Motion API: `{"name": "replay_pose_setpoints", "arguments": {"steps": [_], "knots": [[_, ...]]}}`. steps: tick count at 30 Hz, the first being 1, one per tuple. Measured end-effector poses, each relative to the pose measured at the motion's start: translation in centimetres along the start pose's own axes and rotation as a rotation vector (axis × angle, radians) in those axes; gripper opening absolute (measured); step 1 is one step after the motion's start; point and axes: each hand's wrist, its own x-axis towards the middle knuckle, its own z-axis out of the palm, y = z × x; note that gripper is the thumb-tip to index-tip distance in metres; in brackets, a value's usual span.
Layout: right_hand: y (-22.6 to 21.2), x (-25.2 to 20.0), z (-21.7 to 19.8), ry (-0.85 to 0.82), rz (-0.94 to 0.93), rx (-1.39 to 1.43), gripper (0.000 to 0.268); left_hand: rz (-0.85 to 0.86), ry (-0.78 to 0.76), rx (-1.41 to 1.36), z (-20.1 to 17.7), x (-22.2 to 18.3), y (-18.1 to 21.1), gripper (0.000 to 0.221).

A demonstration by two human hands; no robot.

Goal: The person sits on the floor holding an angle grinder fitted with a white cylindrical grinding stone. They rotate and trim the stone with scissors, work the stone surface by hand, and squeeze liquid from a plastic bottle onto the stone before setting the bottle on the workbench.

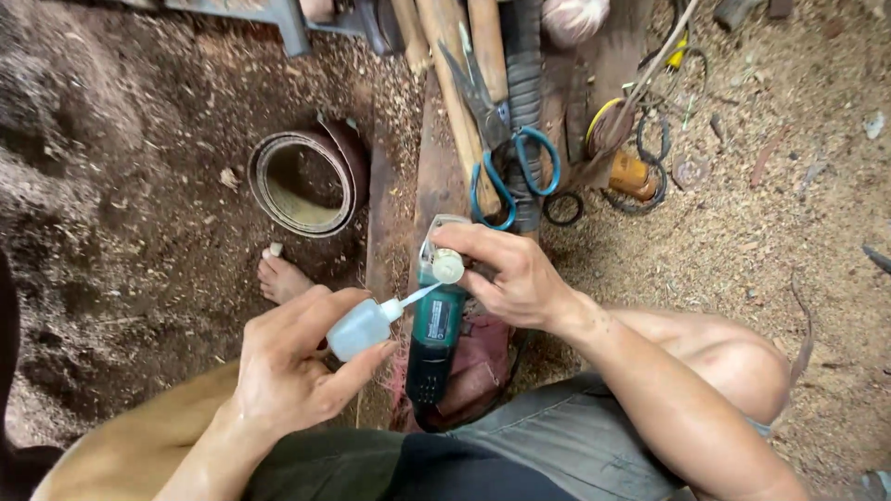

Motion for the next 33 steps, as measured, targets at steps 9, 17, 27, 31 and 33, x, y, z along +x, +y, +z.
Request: {"name": "replay_pose_setpoints", "arguments": {"steps": [9, 17, 27, 31, 33], "knots": [[-0.4, 0.2, -0.3, -0.032, 0.008, 0.056, 0.039, 0.000, -0.043, 0.012, 0.2, 1.6, 0.2, 0.039], [-1.0, 0.5, -0.5, -0.040, 0.001, 0.057, 0.039, 0.095, -0.012, 0.074, 0.0, 1.8, 0.4, 0.042], [-1.4, 0.7, -0.6, -0.057, 0.007, 0.026, 0.039, 0.082, -0.049, 0.124, -0.6, 2.5, 1.4, 0.041], [-1.4, 0.7, -0.7, -0.057, 0.012, 0.020, 0.037, 0.075, -0.058, 0.132, -0.6, 2.7, 1.6, 0.042], [-1.4, 0.7, -0.7, -0.061, 0.012, 0.019, 0.038, 0.061, -0.065, 0.132, -0.8, 2.7, 1.4, 0.043]]}}
